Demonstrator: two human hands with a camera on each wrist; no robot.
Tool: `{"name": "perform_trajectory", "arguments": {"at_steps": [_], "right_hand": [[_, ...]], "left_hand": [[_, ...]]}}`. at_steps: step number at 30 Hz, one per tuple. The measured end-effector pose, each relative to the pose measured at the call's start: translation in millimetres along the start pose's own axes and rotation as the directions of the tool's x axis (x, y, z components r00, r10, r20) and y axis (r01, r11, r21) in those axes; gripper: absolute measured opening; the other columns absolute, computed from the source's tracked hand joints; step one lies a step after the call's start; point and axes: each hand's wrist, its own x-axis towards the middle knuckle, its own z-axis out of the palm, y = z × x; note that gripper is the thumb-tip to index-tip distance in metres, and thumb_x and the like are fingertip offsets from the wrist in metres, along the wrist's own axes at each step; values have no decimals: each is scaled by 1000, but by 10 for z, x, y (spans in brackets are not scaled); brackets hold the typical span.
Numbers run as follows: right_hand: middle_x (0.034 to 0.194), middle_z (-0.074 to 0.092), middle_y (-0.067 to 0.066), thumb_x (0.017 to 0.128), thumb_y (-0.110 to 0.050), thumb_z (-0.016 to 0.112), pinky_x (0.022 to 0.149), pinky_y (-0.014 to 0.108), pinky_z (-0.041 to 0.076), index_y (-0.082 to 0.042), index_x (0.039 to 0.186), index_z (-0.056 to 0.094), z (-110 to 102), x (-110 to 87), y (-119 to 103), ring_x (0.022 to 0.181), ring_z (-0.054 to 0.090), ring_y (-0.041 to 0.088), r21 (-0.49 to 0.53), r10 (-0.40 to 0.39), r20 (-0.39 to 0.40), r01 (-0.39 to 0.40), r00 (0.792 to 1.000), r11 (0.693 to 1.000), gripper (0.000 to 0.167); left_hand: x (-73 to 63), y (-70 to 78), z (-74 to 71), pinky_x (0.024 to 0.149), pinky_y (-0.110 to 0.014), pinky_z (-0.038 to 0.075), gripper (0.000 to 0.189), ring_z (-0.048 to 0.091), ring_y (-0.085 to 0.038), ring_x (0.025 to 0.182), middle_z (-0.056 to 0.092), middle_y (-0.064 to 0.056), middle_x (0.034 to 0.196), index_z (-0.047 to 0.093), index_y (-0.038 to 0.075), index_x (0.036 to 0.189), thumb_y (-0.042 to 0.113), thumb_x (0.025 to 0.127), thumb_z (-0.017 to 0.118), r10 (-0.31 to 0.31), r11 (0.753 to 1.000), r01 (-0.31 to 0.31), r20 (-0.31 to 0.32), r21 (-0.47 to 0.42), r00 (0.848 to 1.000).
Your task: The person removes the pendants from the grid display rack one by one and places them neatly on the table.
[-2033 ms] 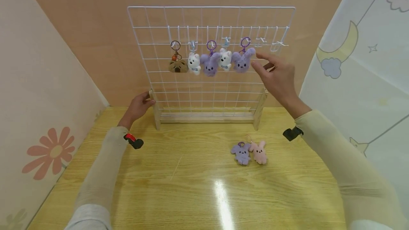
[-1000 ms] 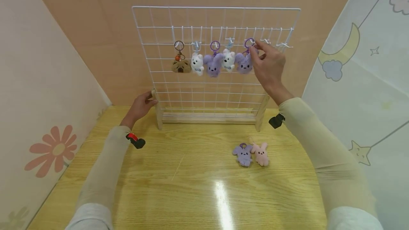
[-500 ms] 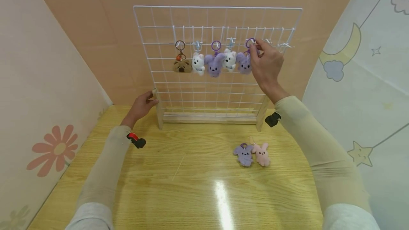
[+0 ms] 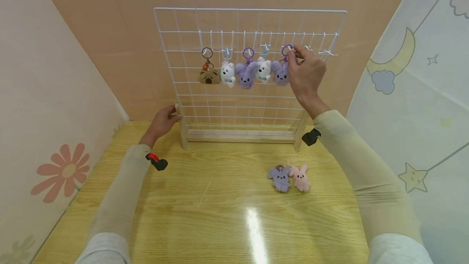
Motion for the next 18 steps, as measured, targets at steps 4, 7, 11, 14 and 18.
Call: {"name": "perform_trajectory", "arguments": {"at_steps": [4, 7, 11, 14, 18], "right_hand": [[105, 79, 6, 101, -24, 64, 62, 6, 43, -6, 119, 76, 13, 0, -3, 78, 71, 13, 5, 7, -2, -7, 1000, 1000, 29], [104, 79, 6, 100, -24, 65, 61, 7, 43, -5, 119, 76, 20, 2, -7, 79, 71, 13, 8, 10, -3, -10, 1000, 1000, 29], [104, 79, 7, 100, -24, 65, 61, 6, 43, -5, 118, 77, 26, 7, -15, 80, 73, 15, 10, 13, -1, -13, 1000, 1000, 29], [103, 79, 8, 100, -23, 65, 60, 6, 43, -5, 117, 77, 31, 10, -23, 79, 74, 17, 13, 13, -1, -13, 1000, 1000, 28], [101, 79, 7, 99, -22, 65, 60, 5, 44, -5, 113, 79, 35, 12, -36, 78, 74, 16, 16, 18, -8, -18, 1000, 1000, 26]], "left_hand": [[-1, -1, -4, 111, -58, 43, 56, 49, -49, 135, 43, -27, 155, 37, -2, 156, 18, 107, 56, -1, 1000, 1, -2, 12, 1000], [-3, 1, -7, 111, -58, 43, 57, 49, -49, 136, 42, -27, 155, 36, -2, 156, 19, 107, 56, -3, 1000, 3, -1, 8, 1000], [-3, -1, -10, 112, -58, 43, 58, 48, -49, 137, 41, -27, 156, 34, -2, 157, 19, 107, 56, -12, 1000, 12, 3, 2, 1000], [-5, -2, -7, 112, -58, 42, 59, 47, -49, 137, 40, -27, 157, 33, -2, 158, 19, 108, 55, -14, 1000, 14, 4, 5, 1000], [-4, -9, -8, 112, -58, 42, 57, 48, -49, 137, 41, -27, 156, 34, -2, 157, 19, 108, 55, -9, 1000, 9, 1, 7, 1000]]}}
